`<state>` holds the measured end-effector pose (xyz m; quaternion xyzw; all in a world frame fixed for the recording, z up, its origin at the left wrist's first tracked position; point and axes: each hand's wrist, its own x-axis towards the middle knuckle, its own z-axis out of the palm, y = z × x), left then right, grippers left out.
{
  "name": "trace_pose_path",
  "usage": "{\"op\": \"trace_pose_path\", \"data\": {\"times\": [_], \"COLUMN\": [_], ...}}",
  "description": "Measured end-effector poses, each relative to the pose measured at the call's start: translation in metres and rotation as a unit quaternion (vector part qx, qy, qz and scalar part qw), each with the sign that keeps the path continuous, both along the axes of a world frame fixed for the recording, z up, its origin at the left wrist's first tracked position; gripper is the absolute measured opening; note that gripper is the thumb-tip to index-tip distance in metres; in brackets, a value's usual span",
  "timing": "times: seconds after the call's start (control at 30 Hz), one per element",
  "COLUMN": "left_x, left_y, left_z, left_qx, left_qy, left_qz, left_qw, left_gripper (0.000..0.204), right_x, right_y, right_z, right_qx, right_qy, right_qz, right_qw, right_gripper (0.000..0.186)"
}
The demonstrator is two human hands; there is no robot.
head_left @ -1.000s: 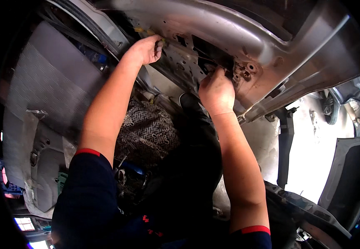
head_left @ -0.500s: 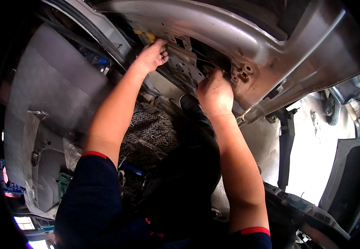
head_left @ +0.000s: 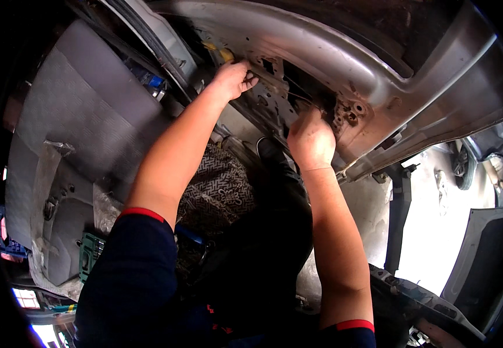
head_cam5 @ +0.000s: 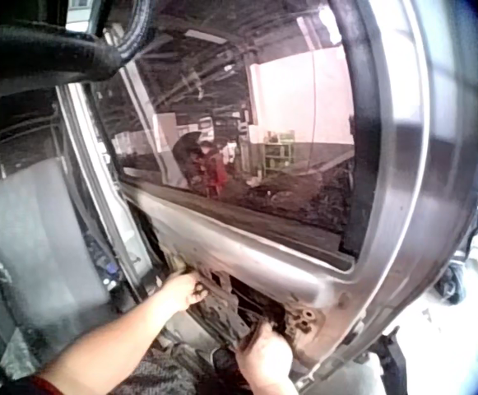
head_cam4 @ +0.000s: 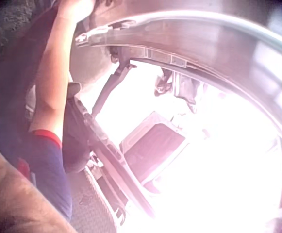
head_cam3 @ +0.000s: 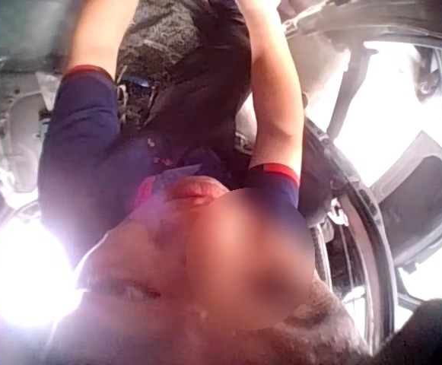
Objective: The person works on a car door lock mechanism by reaching inside the door frame, connecting wires using a small tool, assembling a socket wrench from a tool kit, and fastening components into the door.
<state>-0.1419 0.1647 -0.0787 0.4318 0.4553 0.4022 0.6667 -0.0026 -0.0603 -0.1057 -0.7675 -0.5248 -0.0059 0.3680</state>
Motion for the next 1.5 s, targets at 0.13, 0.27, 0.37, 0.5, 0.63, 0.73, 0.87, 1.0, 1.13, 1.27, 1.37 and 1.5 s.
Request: {"op": "trace_pose_path", "data": {"times": [0.13, 0.27, 0.37, 0.5, 0.63, 0.73, 0.87, 1.0, 1.13, 1.27, 1.37, 1.5], "left_x": [0.006, 0.007, 0.008, 0.009, -0.008, -0.023, -0.049, -0.061, -0.053, -0.046, -0.048, -0.036], "left_y": [-0.007, -0.013, -0.017, -0.022, -0.029, -0.048, -0.088, -0.105, -0.121, -0.152, -0.166, -0.162], "left_z": [0.003, 0.003, 0.001, -0.005, 0.000, 0.005, -0.001, -0.034, -0.086, -0.132, -0.145, -0.123], "left_qx": [-0.042, -0.058, -0.050, -0.025, -0.043, -0.016, -0.028, -0.078, -0.128, -0.216, -0.199, -0.056], "left_qy": [0.008, -0.008, -0.029, -0.056, -0.244, -0.288, -0.284, -0.174, -0.056, -0.005, 0.109, -0.072], "left_qz": [0.030, 0.056, 0.077, 0.112, 0.118, 0.081, -0.022, -0.036, -0.017, -0.070, -0.207, -0.276], "left_qw": [0.999, 0.997, 0.995, 0.992, 0.961, 0.954, 0.958, 0.981, 0.990, 0.974, 0.952, 0.957], "left_gripper": [0.005, 0.007, 0.008, 0.005, 0.005, 0.009, 0.020, 0.023, 0.023, 0.018, 0.021, 0.033], "right_x": [0.000, 0.003, 0.004, 0.004, 0.006, 0.009, 0.009, 0.008, 0.008, 0.008, 0.010, 0.016], "right_y": [0.001, 0.000, -0.001, -0.003, -0.005, -0.005, -0.005, -0.007, -0.009, -0.009, -0.008, -0.009], "right_z": [-0.003, -0.007, -0.008, -0.008, -0.009, -0.010, -0.007, 0.001, 0.006, 0.007, 0.010, 0.018], "right_qx": [0.013, -0.011, -0.006, -0.011, -0.026, -0.024, -0.048, -0.073, -0.075, -0.051, -0.056, -0.019], "right_qy": [-0.009, -0.027, -0.040, -0.048, -0.031, -0.022, -0.007, -0.004, -0.003, 0.016, 0.009, 0.025], "right_qz": [0.005, 0.010, 0.014, 0.019, 0.024, 0.041, 0.049, 0.043, 0.057, 0.064, 0.082, 0.153], "right_qw": [1.000, 1.000, 0.999, 0.999, 0.999, 0.999, 0.998, 0.996, 0.996, 0.997, 0.995, 0.988], "right_gripper": [0.023, 0.025, 0.025, 0.038, 0.060, 0.067, 0.071, 0.076, 0.079, 0.082, 0.086, 0.069]}}
